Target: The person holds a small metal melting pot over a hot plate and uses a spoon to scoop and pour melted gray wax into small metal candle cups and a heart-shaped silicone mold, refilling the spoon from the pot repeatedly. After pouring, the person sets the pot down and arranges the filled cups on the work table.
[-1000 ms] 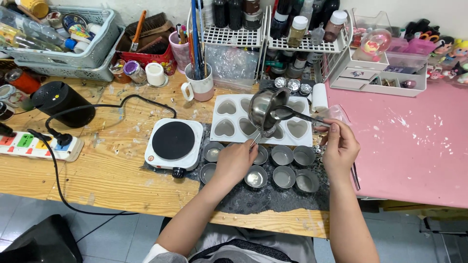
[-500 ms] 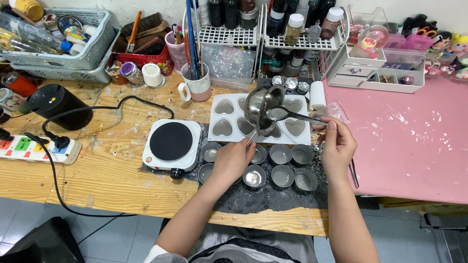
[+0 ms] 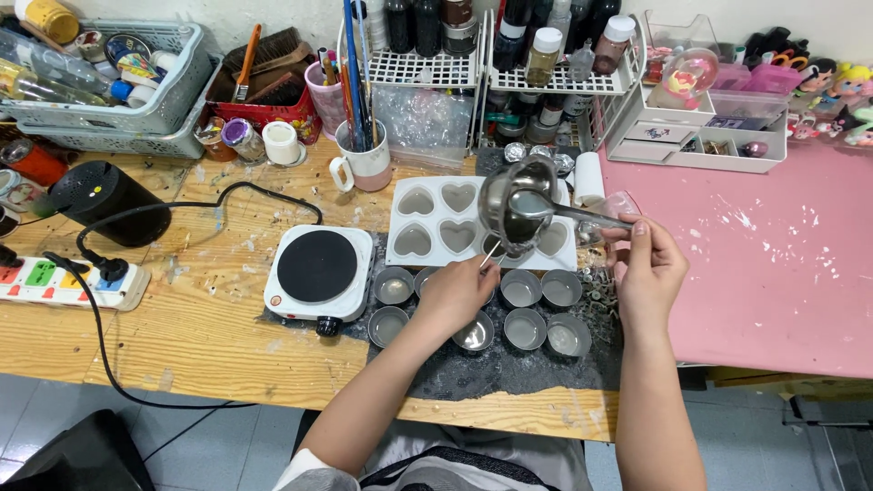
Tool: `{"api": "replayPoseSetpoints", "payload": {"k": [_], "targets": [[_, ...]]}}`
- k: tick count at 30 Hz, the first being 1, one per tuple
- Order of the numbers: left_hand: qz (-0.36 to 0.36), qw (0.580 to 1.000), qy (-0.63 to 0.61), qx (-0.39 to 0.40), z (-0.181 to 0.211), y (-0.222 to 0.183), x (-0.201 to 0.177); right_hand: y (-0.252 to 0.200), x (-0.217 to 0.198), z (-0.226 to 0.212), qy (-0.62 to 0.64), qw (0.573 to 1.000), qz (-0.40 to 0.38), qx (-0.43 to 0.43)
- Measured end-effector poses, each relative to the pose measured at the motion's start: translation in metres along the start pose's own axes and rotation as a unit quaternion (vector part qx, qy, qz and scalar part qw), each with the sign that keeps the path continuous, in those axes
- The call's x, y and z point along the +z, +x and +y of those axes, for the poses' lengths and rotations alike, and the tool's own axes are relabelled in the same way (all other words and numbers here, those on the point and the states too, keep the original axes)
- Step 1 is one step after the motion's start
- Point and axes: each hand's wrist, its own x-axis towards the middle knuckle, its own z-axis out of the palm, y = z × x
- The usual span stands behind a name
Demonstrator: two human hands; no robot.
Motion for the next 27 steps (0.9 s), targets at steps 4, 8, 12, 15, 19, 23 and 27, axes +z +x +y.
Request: {"api": "replayPoseSetpoints", "payload": {"k": [4,8,12,15,19,23,27], "targets": [[0.009,0.999,0.045,0.015,0.0,0.01,0.02,0.003,-0.004,-0.004,-0.042,0.998,0.018,-0.034],[0.032,0.995,0.069,0.062,-0.001,0.015,0.033,0.007,-0.011,-0.005,-0.091,0.994,0.006,-0.066],[0.037,0.991,0.094,0.087,0.003,0.019,0.036,0.008,-0.016,-0.004,-0.11,0.99,-0.001,-0.084],[0.04,0.99,0.097,0.09,0.002,0.021,0.039,0.008,-0.017,-0.004,-0.144,0.985,-0.003,-0.093],[0.039,0.99,0.1,0.09,0.002,0.023,0.039,0.003,-0.011,-0.009,-0.178,0.98,-0.005,-0.086],[0.027,0.995,0.069,0.07,-0.002,0.028,0.038,0.003,-0.007,-0.007,-0.128,0.989,0.01,-0.077],[-0.035,0.998,-0.04,0.016,-0.004,0.037,0.029,0.004,-0.003,-0.014,-0.066,0.996,0.038,-0.037]]}}
